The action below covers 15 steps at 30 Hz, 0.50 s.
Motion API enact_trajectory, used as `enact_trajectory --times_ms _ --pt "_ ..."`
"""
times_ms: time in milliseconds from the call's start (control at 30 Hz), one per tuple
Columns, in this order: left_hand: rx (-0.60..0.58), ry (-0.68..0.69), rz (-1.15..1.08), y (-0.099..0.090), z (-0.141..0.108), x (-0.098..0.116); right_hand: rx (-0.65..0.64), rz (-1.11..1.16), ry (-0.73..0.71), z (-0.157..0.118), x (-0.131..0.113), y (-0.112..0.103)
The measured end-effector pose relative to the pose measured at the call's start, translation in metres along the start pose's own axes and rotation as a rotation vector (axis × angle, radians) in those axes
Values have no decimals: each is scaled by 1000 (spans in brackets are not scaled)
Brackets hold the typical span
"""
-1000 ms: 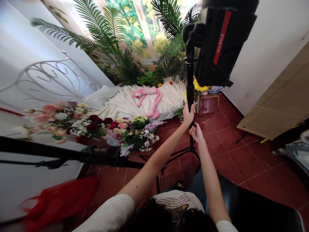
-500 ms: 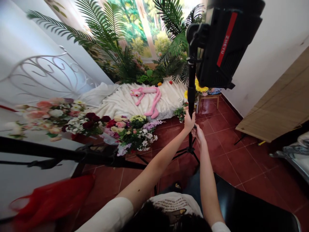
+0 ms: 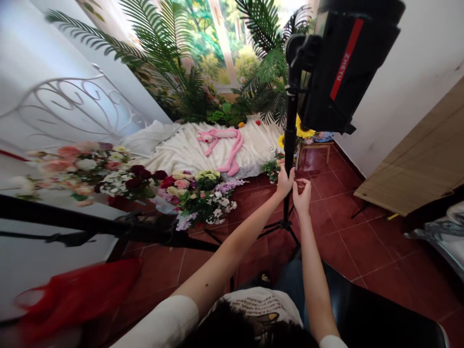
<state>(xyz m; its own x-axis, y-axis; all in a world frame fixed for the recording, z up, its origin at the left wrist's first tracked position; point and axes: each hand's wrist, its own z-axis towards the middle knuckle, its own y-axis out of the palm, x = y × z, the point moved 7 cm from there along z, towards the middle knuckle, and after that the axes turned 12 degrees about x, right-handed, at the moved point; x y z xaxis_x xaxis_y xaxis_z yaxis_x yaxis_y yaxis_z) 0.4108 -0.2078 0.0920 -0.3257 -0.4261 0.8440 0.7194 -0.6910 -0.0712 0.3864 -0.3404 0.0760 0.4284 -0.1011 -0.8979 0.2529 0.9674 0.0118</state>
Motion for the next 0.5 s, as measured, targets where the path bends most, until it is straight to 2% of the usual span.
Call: enact_trajectory --times_ms 100,233,400,500 --pt "-71 -13 -20 2 0 -3 -31 -10 -62 -21 -3 -4" --pt "-73 -37 -22 3 1 -7 12 -61 -107 -31 -5 -10" --pt "-72 -42 -18 4 0 -6 7 -89 8 -28 14 -9" --pt "-51 -27 -20 3 0 -3 35 -111 13 -29 18 -9"
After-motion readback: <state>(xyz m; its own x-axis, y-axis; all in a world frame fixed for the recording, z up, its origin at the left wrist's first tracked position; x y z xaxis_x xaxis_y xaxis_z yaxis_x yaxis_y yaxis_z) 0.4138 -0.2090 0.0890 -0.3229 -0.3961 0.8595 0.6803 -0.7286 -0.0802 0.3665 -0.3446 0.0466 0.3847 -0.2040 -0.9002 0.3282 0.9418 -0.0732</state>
